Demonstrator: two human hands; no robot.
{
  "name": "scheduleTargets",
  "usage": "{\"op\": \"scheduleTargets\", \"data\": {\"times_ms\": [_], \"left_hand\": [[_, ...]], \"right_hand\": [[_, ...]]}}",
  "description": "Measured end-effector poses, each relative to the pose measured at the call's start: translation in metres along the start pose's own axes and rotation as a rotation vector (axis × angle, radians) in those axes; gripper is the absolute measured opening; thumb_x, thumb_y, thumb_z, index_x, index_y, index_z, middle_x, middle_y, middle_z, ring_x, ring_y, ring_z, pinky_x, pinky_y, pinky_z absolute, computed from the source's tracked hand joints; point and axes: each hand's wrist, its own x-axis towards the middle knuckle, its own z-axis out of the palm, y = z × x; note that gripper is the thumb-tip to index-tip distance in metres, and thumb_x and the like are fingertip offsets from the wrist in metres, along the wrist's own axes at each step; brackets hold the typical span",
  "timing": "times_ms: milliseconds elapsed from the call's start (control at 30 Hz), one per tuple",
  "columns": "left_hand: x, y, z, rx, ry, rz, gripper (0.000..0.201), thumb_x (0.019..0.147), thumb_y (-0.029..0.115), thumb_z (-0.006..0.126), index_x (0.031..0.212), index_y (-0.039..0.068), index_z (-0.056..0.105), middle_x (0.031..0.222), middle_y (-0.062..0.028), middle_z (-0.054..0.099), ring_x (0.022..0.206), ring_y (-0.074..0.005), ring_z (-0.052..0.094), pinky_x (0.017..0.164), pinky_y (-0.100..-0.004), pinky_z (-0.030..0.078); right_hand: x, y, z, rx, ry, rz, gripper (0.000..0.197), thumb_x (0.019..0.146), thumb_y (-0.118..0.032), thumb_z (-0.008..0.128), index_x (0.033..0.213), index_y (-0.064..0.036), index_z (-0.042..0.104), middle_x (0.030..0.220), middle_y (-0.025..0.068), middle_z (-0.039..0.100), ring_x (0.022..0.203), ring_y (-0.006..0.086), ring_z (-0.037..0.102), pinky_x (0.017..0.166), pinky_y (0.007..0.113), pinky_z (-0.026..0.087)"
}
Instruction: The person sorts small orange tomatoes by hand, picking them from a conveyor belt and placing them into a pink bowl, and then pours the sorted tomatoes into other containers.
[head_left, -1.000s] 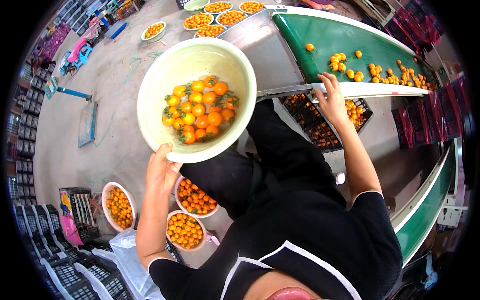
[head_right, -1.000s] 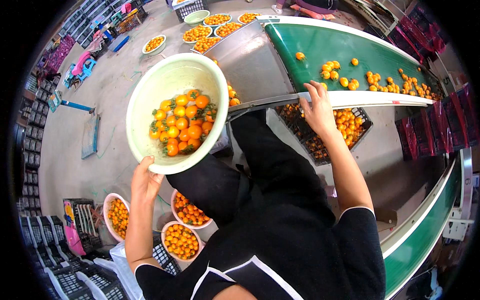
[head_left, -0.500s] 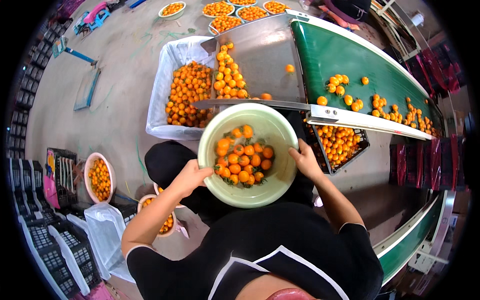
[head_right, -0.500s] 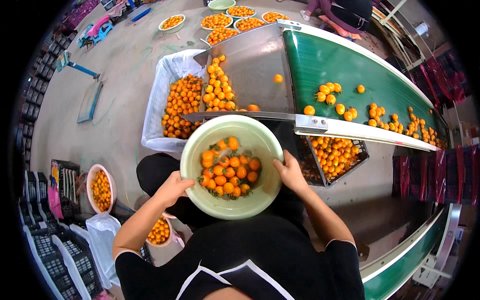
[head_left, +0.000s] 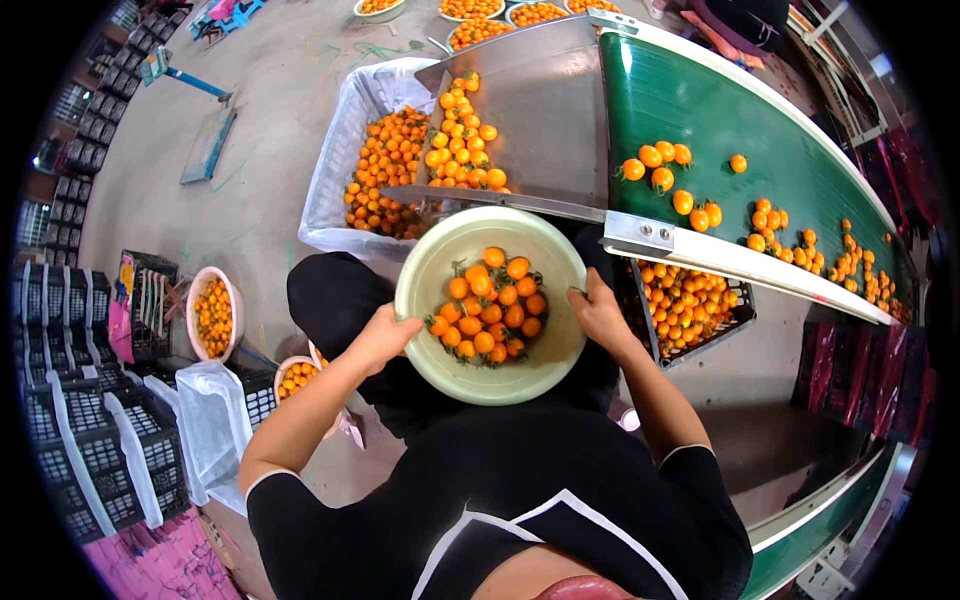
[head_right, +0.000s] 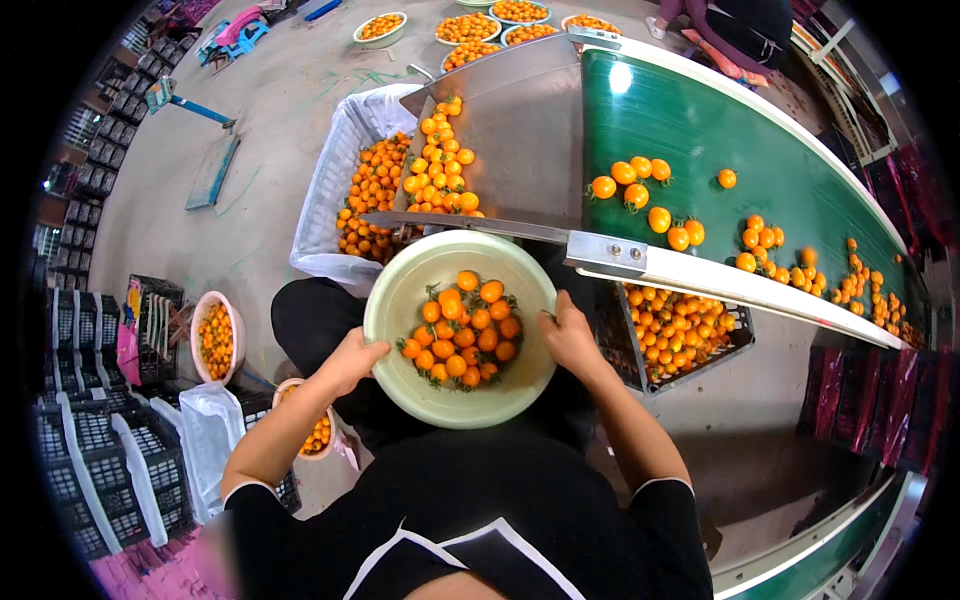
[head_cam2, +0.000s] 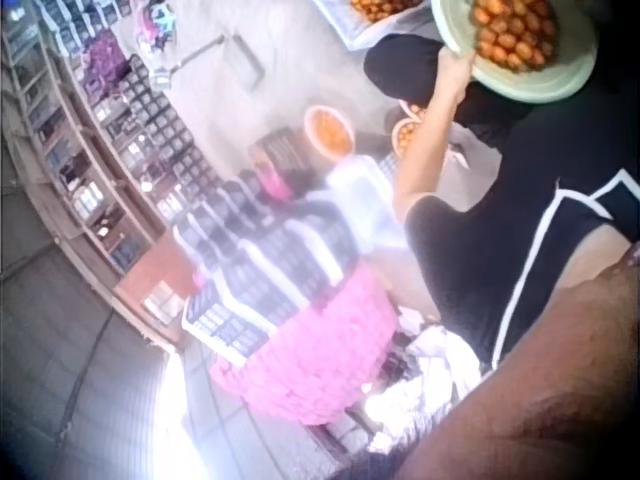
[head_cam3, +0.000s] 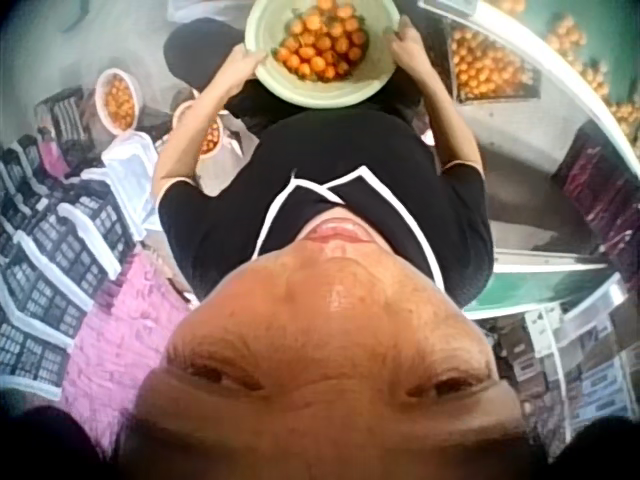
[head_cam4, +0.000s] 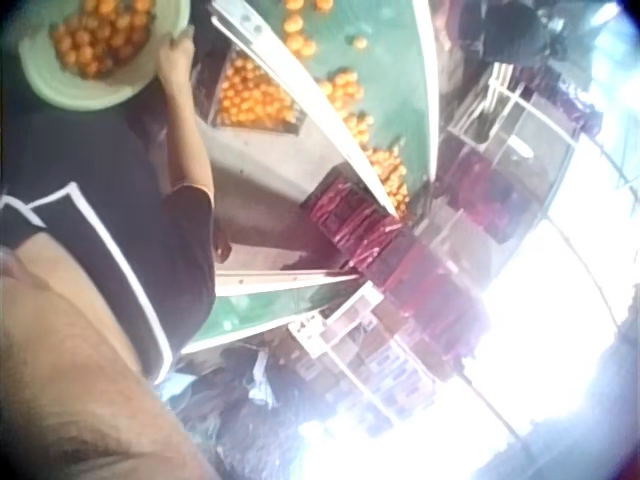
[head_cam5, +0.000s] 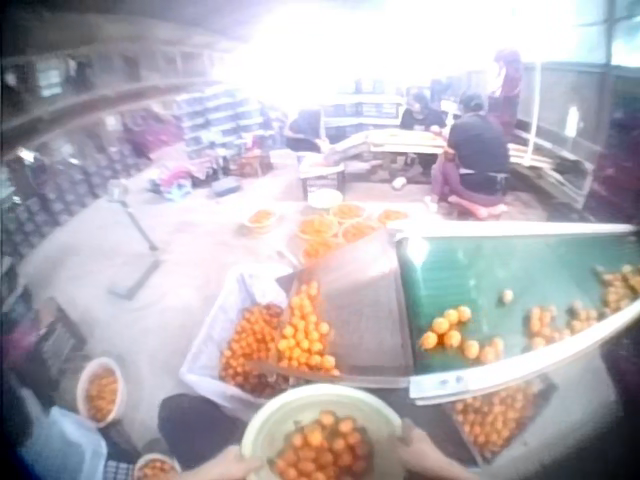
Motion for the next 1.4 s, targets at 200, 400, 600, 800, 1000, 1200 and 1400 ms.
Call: {"op": "scheduleTargets", "data": {"times_ms": [200,400,600,800,1000,1200,1400], "left_hand": [[0.015,0.007,0.009,0.033,-0.099,-0.048,0.037,0.085,0.011,0.054,0.119,-0.006,0.058,0.096,-0.0131,0.068,0.079,-0.0215,0.069,0.068,-0.0358,0.058],[0.001,-0.006,-0.002,0.128,0.086,0.025,0.031,0.087,0.011,0.056,0.116,-0.002,0.055,0.092,-0.0168,0.068,0.081,-0.0287,0.068,0.069,-0.0404,0.054],[0.014,-0.022,-0.016,0.536,0.350,0.475,0.027,0.087,0.012,0.060,0.106,-0.004,0.051,0.092,-0.0294,0.063,0.090,-0.0445,0.063,0.076,-0.0461,0.050],[-0.023,-0.030,-0.015,0.442,0.413,0.296,0.026,0.087,0.008,0.058,0.108,-0.004,0.050,0.097,-0.0293,0.063,0.095,-0.0453,0.063,0.079,-0.0463,0.049],[-0.019,-0.025,-0.028,0.550,0.566,0.305,0.034,0.088,0.007,0.057,0.115,-0.004,0.039,0.100,-0.0327,0.062,0.097,-0.0496,0.060,0.080,-0.0514,0.048],[-0.015,-0.027,-0.033,0.747,0.324,0.125,0.034,0.089,0.012,0.056,0.109,-0.009,0.039,0.093,-0.0358,0.062,0.089,-0.0522,0.060,0.078,-0.0543,0.050],[-0.022,0.033,-0.036,1.119,0.328,0.046,0.025,0.088,0.016,0.058,0.102,-0.005,0.054,0.088,-0.0304,0.065,0.083,-0.0476,0.063,0.074,-0.0518,0.052]], "right_hand": [[-0.019,0.006,-0.024,-0.001,-0.077,0.077,0.031,0.091,-0.018,0.057,0.108,0.0052,0.047,0.098,0.0346,0.062,0.098,0.0489,0.060,0.080,0.046,0.049],[0.000,0.006,0.002,-0.002,-0.113,0.000,0.033,0.090,-0.016,0.056,0.111,0.0071,0.046,0.096,0.0346,0.062,0.095,0.0491,0.061,0.079,0.047,0.050],[0.031,0.002,0.020,-0.046,-0.100,-0.110,0.033,0.088,-0.018,0.058,0.107,0.0080,0.052,0.089,0.0334,0.063,0.089,0.0477,0.063,0.077,0.050,0.050],[0.018,-0.031,0.019,-0.082,-0.183,-0.165,0.029,0.086,-0.012,0.058,0.106,0.0053,0.047,0.092,0.0327,0.061,0.090,0.0496,0.060,0.080,0.053,0.049],[0.042,-0.050,0.046,-0.143,-0.200,-0.288,0.026,0.089,-0.014,0.058,0.098,0.0018,0.041,0.079,0.0277,0.061,0.070,0.0456,0.063,0.061,0.053,0.051],[0.035,-0.049,0.022,-0.194,-0.309,-0.217,0.029,0.091,-0.018,0.055,0.106,0.0018,0.040,0.085,0.0295,0.063,0.077,0.0471,0.063,0.070,0.054,0.052],[0.028,-0.059,0.012,-0.298,-0.333,-0.138,0.042,0.092,-0.020,0.054,0.124,0.0028,0.038,0.108,0.0281,0.061,0.096,0.0452,0.061,0.080,0.052,0.052]]}}
